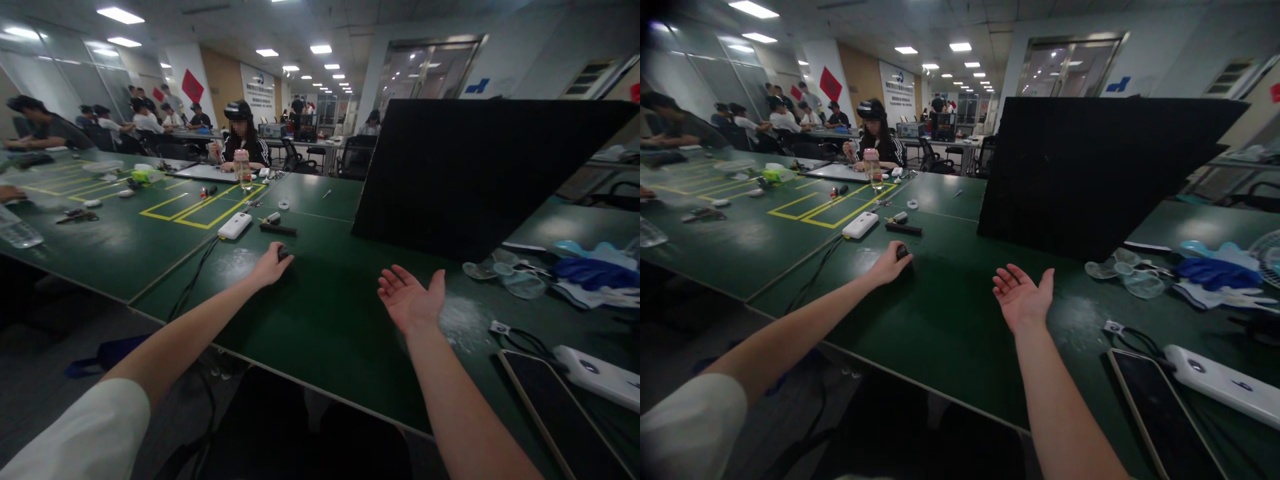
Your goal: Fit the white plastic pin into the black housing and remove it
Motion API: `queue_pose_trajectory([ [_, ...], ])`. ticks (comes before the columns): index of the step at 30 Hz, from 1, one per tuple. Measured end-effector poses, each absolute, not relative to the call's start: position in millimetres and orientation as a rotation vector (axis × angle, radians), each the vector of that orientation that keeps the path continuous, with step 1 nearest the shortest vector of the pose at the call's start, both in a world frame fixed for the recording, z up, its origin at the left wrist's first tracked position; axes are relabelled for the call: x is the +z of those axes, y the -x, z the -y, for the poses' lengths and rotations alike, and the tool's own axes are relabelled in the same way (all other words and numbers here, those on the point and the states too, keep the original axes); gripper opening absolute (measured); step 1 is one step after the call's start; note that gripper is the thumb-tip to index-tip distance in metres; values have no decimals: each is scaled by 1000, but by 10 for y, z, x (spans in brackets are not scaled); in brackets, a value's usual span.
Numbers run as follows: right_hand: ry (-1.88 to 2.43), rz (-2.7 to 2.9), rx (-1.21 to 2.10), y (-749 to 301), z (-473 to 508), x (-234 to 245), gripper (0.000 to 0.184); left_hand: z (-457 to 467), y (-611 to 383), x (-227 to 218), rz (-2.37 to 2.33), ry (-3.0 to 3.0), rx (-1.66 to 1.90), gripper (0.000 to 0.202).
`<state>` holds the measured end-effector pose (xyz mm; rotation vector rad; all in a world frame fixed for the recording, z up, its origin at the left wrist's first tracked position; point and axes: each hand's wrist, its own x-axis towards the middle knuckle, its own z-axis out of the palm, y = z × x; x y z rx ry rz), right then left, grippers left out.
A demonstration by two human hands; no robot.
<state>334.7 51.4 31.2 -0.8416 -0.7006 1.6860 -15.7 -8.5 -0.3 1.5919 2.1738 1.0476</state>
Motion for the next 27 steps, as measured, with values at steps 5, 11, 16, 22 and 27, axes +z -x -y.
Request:
queue_pose_trajectory([
  [5, 859, 729, 1598, -3396, -577, 299, 83, -20, -845, 79, -1857, -1988, 895, 51],
  [11, 837, 633, 1525, -3505, -553, 357, 81, -59, -1878, 91, -1527, -2233, 878, 50],
  [16, 866, 697, 1461, -3480, -531, 408, 78, -30, -1847, 164, -1459, -2202, 1063, 45],
  [22, 1099, 1801, 874, -3299, -279, 420, 47, 2, -972, 325, -1685, -1751, 1508, 46],
  [27, 1165, 2487, 603, -3076, -45, 421, 37, 167, -485, 160, -1749, -1693, 1371, 52],
])
